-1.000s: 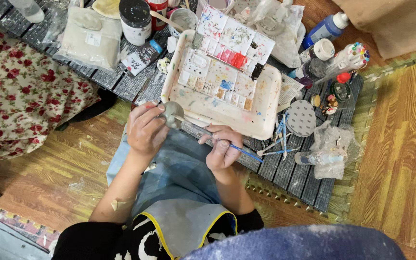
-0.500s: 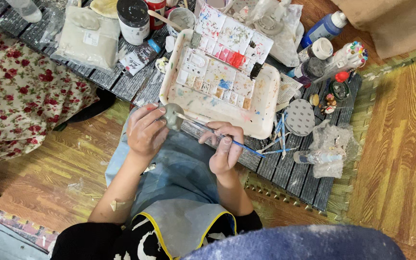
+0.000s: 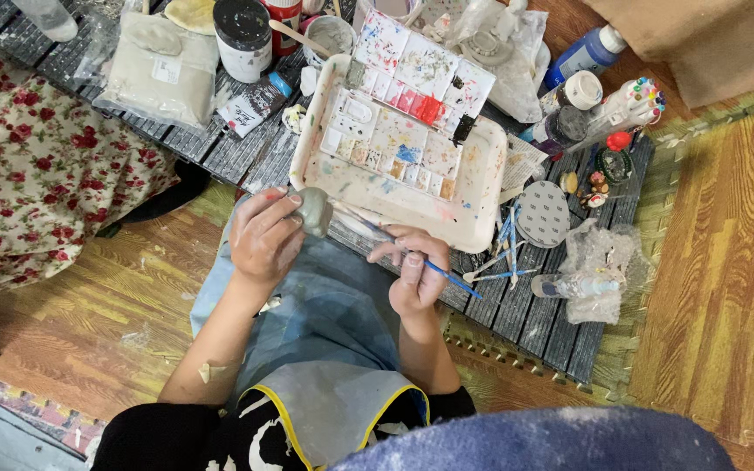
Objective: The person paints a small ceramic figurine using a fine brush and watercolor paints from a palette. They repeatedly dip the brush into the paint and apply it to the figurine, rotating it to cover different areas.
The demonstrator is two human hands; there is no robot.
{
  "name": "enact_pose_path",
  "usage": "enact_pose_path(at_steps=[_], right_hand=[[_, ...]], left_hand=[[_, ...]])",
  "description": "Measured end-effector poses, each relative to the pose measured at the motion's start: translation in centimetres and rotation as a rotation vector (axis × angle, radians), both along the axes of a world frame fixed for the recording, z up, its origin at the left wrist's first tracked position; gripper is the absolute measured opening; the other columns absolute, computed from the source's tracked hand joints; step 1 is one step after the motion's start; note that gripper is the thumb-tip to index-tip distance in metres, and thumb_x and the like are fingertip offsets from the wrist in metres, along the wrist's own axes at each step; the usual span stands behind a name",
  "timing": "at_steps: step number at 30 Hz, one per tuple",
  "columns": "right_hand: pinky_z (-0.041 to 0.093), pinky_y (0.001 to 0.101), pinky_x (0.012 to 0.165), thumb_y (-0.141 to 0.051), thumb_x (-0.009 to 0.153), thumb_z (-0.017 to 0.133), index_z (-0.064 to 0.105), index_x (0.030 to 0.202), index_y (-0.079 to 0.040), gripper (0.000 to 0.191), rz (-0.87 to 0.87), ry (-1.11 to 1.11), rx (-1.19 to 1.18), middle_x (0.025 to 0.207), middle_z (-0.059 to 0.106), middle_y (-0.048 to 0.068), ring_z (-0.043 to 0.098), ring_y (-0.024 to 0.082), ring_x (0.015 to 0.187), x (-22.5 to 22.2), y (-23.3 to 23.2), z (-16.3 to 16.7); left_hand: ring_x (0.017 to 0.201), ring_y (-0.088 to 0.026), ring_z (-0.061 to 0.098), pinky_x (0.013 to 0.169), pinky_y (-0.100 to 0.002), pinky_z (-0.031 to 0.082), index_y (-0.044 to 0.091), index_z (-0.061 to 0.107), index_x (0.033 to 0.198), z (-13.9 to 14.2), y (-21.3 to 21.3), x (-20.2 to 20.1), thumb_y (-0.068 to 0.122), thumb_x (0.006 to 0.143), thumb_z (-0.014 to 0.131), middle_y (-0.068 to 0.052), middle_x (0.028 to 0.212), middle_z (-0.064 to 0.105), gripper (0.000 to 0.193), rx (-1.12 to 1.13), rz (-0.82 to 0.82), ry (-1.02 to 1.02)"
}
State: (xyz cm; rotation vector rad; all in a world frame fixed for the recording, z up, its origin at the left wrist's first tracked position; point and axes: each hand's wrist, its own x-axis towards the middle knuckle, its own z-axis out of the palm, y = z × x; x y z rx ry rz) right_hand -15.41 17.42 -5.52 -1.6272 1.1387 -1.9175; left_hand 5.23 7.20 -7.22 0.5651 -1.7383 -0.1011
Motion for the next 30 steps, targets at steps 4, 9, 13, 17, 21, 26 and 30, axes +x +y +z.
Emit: enact_pose_path(at_steps=[4,9,13,17,21,26,30], right_hand=[[0.059,0.036,0.065,-0.029,0.114,0.045,0.051,0.115,0.0,0.03,0.04,-0.063,-0.006,0.104,0.062,0.016,0.054,0.015,0.073,0.0,0.4,-1.0],[0.049,0.0261,0.065,-0.033,0.114,0.044,0.048,0.116,0.0,0.033,-0.051,0.001,-0.036,0.101,0.066,0.016,0.07,0.02,0.071,-0.3,0.4,-0.6],[0.051,0.0293,0.064,-0.032,0.115,0.042,0.05,0.112,0.001,0.033,0.022,0.103,-0.039,0.102,0.068,0.021,0.069,0.021,0.069,-0.3,0.3,0.3],[0.057,0.0329,0.063,-0.033,0.115,0.042,0.048,0.111,0.001,0.034,0.01,0.029,-0.064,0.101,0.066,0.021,0.064,0.02,0.07,0.0,0.4,0.7],[0.05,0.0305,0.06,-0.032,0.116,0.041,0.045,0.109,-0.001,0.032,0.008,-0.006,0.016,0.097,0.067,0.021,0.07,0.024,0.068,0.0,-0.2,0.8],[0.045,0.0233,0.044,-0.031,0.115,0.039,0.046,0.105,-0.004,0.03,-0.019,-0.134,0.002,0.086,0.067,0.017,0.069,0.019,0.057,-0.3,-2.5,1.0],[0.05,0.0296,0.052,-0.033,0.116,0.039,0.042,0.11,-0.007,0.027,-0.037,-0.32,0.046,0.091,0.064,0.012,0.063,0.015,0.058,-0.7,-2.6,2.0]], left_hand=[[0.11,-0.037,0.067,0.092,-0.045,0.056,0.005,0.062,0.108,0.3,-0.2,0.0,-0.002,0.075,0.085,-0.011,0.119,0.071,0.041,-0.024,0.018,-0.027],[0.11,-0.037,0.067,0.091,-0.045,0.058,0.005,0.063,0.107,0.8,-0.3,0.1,-0.002,0.075,0.085,-0.011,0.119,0.071,0.04,-0.039,0.006,-0.039],[0.108,-0.036,0.067,0.09,-0.044,0.06,0.005,0.064,0.107,1.0,-0.5,-0.1,-0.002,0.077,0.085,-0.011,0.119,0.07,0.038,-0.066,0.015,-0.038],[0.109,-0.035,0.067,0.089,-0.044,0.06,0.006,0.064,0.108,0.9,-0.4,0.0,-0.002,0.079,0.085,-0.009,0.119,0.07,0.036,-0.056,0.03,-0.062],[0.109,-0.036,0.067,0.088,-0.042,0.061,0.006,0.065,0.109,0.7,-0.4,-0.2,-0.001,0.08,0.084,-0.01,0.12,0.07,0.036,-0.073,0.028,-0.073],[0.109,-0.034,0.066,0.085,-0.04,0.064,0.006,0.066,0.106,0.2,-0.2,-0.3,-0.003,0.082,0.083,-0.009,0.119,0.07,0.03,-0.122,-0.015,-0.046],[0.107,-0.036,0.067,0.08,-0.04,0.063,0.006,0.067,0.103,0.0,0.0,-0.3,-0.003,0.081,0.08,-0.01,0.117,0.07,0.027,-0.107,0.002,-0.042]])
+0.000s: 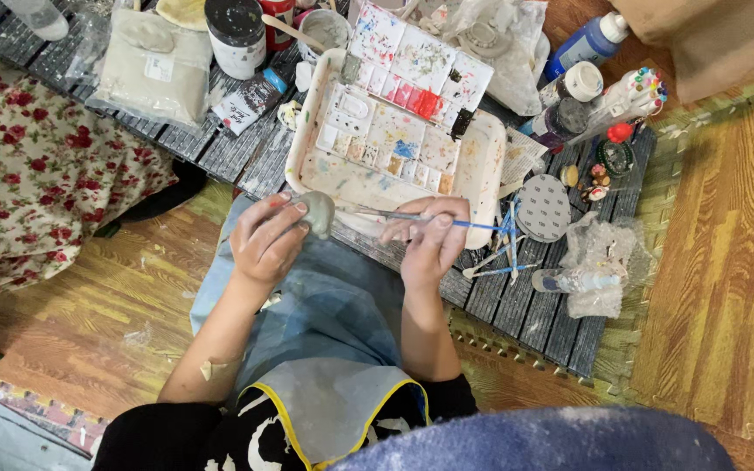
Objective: The person paints a small ceramic figurine using a fine brush and watercolor paints from a palette. They repeatedly dip the brush into the paint and apply it to the figurine, rotating it to cover different areas.
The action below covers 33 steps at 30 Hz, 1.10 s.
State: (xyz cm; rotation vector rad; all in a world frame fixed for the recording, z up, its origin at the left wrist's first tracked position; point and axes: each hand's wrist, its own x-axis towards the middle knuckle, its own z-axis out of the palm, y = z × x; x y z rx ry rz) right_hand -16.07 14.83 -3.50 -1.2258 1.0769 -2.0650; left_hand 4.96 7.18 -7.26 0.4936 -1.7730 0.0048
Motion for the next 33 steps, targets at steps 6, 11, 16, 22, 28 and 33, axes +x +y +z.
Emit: enact_pose_path(at_steps=[6,11,16,22,28,33], right_hand=[[0.04,0.0242,0.051,-0.037,0.117,0.037,0.042,0.108,-0.008,0.031,0.074,0.254,-0.054,0.086,0.068,0.014,0.062,0.02,0.055,0.1,-0.2,0.8],[0.047,0.0238,0.048,-0.037,0.115,0.039,0.042,0.106,-0.007,0.031,0.074,0.127,-0.042,0.085,0.066,0.015,0.064,0.018,0.056,-0.1,0.0,1.1],[0.046,0.0272,0.056,-0.038,0.116,0.039,0.04,0.109,-0.006,0.033,0.047,0.276,-0.067,0.088,0.065,0.018,0.063,0.019,0.062,0.1,0.5,0.9],[0.048,0.0255,0.048,-0.036,0.115,0.04,0.042,0.104,-0.006,0.033,0.109,0.16,-0.083,0.086,0.066,0.018,0.066,0.019,0.059,-0.3,-0.2,0.1],[0.052,0.0292,0.05,-0.036,0.116,0.042,0.043,0.111,-0.004,0.033,-0.031,0.101,-0.077,0.093,0.064,0.016,0.061,0.017,0.062,-0.3,-0.4,0.1],[0.043,0.0263,0.053,-0.029,0.116,0.042,0.043,0.109,-0.004,0.026,0.065,0.064,0.098,0.093,0.068,0.018,0.064,0.018,0.059,1.0,0.4,0.6]], left_hand=[[0.106,-0.034,0.067,0.082,-0.039,0.064,0.006,0.066,0.107,-0.2,0.0,-0.2,-0.003,0.082,0.081,-0.009,0.118,0.07,0.031,-0.023,-0.02,0.007],[0.107,-0.035,0.067,0.084,-0.04,0.064,0.006,0.065,0.105,-0.2,0.0,-0.2,-0.004,0.08,0.081,-0.009,0.119,0.07,0.032,0.01,-0.018,0.001],[0.108,-0.036,0.067,0.088,-0.043,0.06,0.006,0.064,0.107,-0.3,0.1,-0.1,-0.002,0.076,0.083,-0.009,0.119,0.07,0.037,0.046,-0.023,-0.008],[0.111,-0.037,0.067,0.093,-0.043,0.057,0.006,0.061,0.11,-0.4,0.1,-0.5,-0.001,0.077,0.085,-0.01,0.12,0.069,0.041,0.087,-0.044,0.03],[0.114,-0.034,0.067,0.099,-0.042,0.056,0.005,0.058,0.108,0.1,0.7,-1.5,0.01,0.082,0.086,-0.013,0.119,0.068,0.039,0.318,-0.075,0.225],[0.119,-0.03,0.067,0.106,-0.041,0.056,0.003,0.057,0.112,0.4,1.2,-2.3,0.017,0.084,0.089,-0.015,0.124,0.067,0.045,0.496,-0.174,0.381]])
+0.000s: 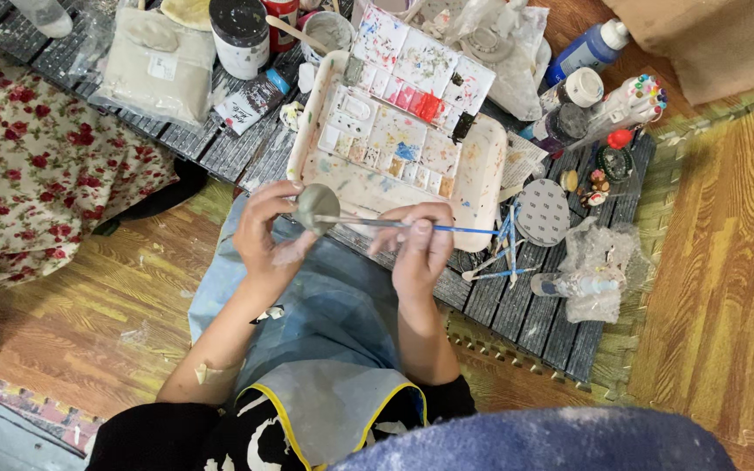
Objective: The person paints a small ceramic figurine using a fine brush and watercolor paints from a palette. They repeatedly dip the brush into the paint and apply it to the figurine, rotating it to cover different areas.
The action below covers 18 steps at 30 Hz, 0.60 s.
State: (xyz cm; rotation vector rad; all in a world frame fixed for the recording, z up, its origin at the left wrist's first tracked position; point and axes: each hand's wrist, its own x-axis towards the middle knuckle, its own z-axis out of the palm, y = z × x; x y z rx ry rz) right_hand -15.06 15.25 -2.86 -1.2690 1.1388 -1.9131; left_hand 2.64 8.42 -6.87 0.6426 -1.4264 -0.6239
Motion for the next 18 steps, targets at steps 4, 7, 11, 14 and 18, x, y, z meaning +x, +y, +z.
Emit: enact_pose_path(at_steps=[4,7,11,14,18], right_hand=[[0.043,0.0258,0.055,-0.028,0.116,0.043,0.046,0.111,-0.004,0.024,0.0,0.059,-0.01,0.095,0.068,0.018,0.065,0.019,0.062,0.4,-0.7,0.2],[0.044,0.0255,0.053,-0.029,0.115,0.045,0.048,0.11,-0.004,0.025,-0.029,0.015,-0.042,0.092,0.067,0.017,0.067,0.019,0.062,0.0,-1.1,0.3],[0.041,0.0248,0.058,-0.032,0.116,0.045,0.047,0.109,-0.005,0.027,0.032,0.097,-0.023,0.093,0.07,0.017,0.065,0.017,0.063,-0.1,-0.3,0.3],[0.042,0.025,0.06,-0.032,0.116,0.045,0.047,0.109,-0.004,0.029,-0.017,0.125,-0.04,0.093,0.07,0.016,0.064,0.016,0.064,-0.3,-0.1,0.4],[0.042,0.0243,0.059,-0.033,0.116,0.046,0.047,0.108,-0.005,0.029,-0.018,0.102,-0.088,0.094,0.069,0.015,0.064,0.015,0.065,-0.6,-0.1,0.7]], left_hand=[[0.121,-0.029,0.067,0.107,-0.041,0.057,0.003,0.056,0.113,0.0,0.1,0.2,0.018,0.088,0.087,-0.015,0.126,0.066,0.043,0.025,-0.054,0.023],[0.121,-0.029,0.067,0.106,-0.041,0.057,0.003,0.056,0.113,-0.1,0.1,0.2,0.02,0.088,0.088,-0.015,0.126,0.066,0.044,0.03,-0.041,0.02],[0.12,-0.03,0.067,0.105,-0.042,0.056,0.003,0.057,0.113,0.1,-0.1,0.3,0.019,0.085,0.088,-0.014,0.125,0.067,0.045,-0.001,-0.01,-0.008],[0.119,-0.032,0.067,0.105,-0.043,0.055,0.004,0.059,0.11,0.3,-0.4,0.3,0.017,0.081,0.089,-0.013,0.122,0.069,0.044,-0.069,0.053,-0.099],[0.118,-0.031,0.068,0.105,-0.043,0.055,0.006,0.059,0.109,0.8,-0.2,0.3,0.012,0.078,0.089,-0.011,0.122,0.069,0.043,-0.061,0.075,-0.138]])
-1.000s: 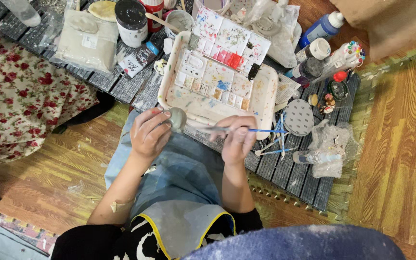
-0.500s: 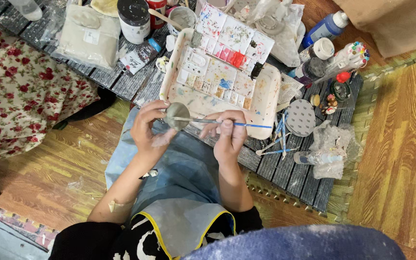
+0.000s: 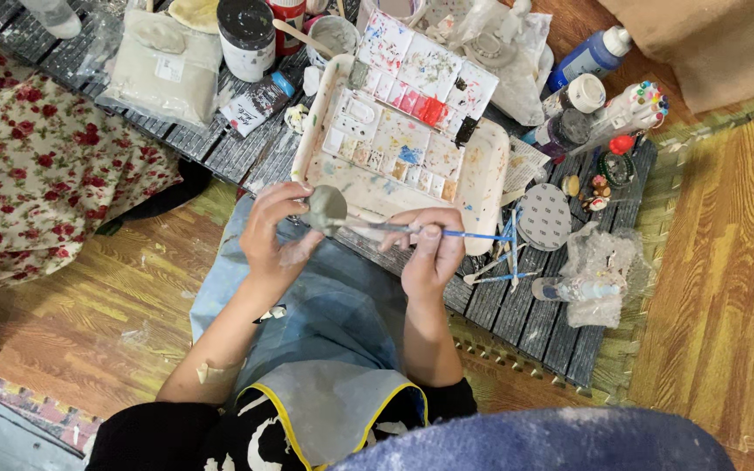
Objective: The person paints a small ceramic figurine using a fine brush and watercolor paints from a palette. They repeatedly dip the brush into the paint and apply it to the figurine, rotating it to cover different areas.
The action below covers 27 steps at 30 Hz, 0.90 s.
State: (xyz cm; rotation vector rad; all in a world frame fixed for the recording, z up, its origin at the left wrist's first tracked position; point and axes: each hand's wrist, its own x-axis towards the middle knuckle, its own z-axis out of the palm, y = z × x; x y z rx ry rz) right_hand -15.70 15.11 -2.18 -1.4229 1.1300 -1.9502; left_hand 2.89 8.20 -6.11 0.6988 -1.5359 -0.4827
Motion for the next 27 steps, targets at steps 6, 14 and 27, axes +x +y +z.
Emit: enact_pose_path(at_steps=[6,14,27], right_hand=[[0.053,0.0296,0.06,-0.032,0.115,0.047,0.048,0.109,-0.003,0.03,-0.093,-0.004,0.024,0.098,0.067,0.016,0.066,0.016,0.067,-0.5,0.0,0.2],[0.043,0.0262,0.058,-0.033,0.117,0.047,0.049,0.112,-0.003,0.03,-0.065,0.039,0.018,0.1,0.068,0.02,0.065,0.018,0.064,-1.3,0.4,-0.6],[0.055,0.0288,0.066,-0.034,0.113,0.049,0.059,0.106,-0.002,0.035,0.124,0.219,-0.059,0.096,0.069,0.022,0.072,0.021,0.072,-0.5,2.2,0.7]], left_hand=[[0.117,-0.031,0.068,0.104,-0.042,0.055,0.005,0.059,0.108,0.5,0.1,0.0,0.009,0.078,0.091,-0.011,0.12,0.069,0.044,-0.023,-0.01,0.018],[0.117,-0.032,0.068,0.103,-0.042,0.055,0.006,0.06,0.108,0.5,0.2,0.1,0.007,0.078,0.09,-0.012,0.121,0.069,0.043,-0.017,0.002,0.0],[0.118,-0.03,0.069,0.1,-0.038,0.057,0.004,0.058,0.114,0.2,0.3,0.4,0.015,0.082,0.09,-0.016,0.125,0.069,0.047,0.141,-0.127,0.052]])
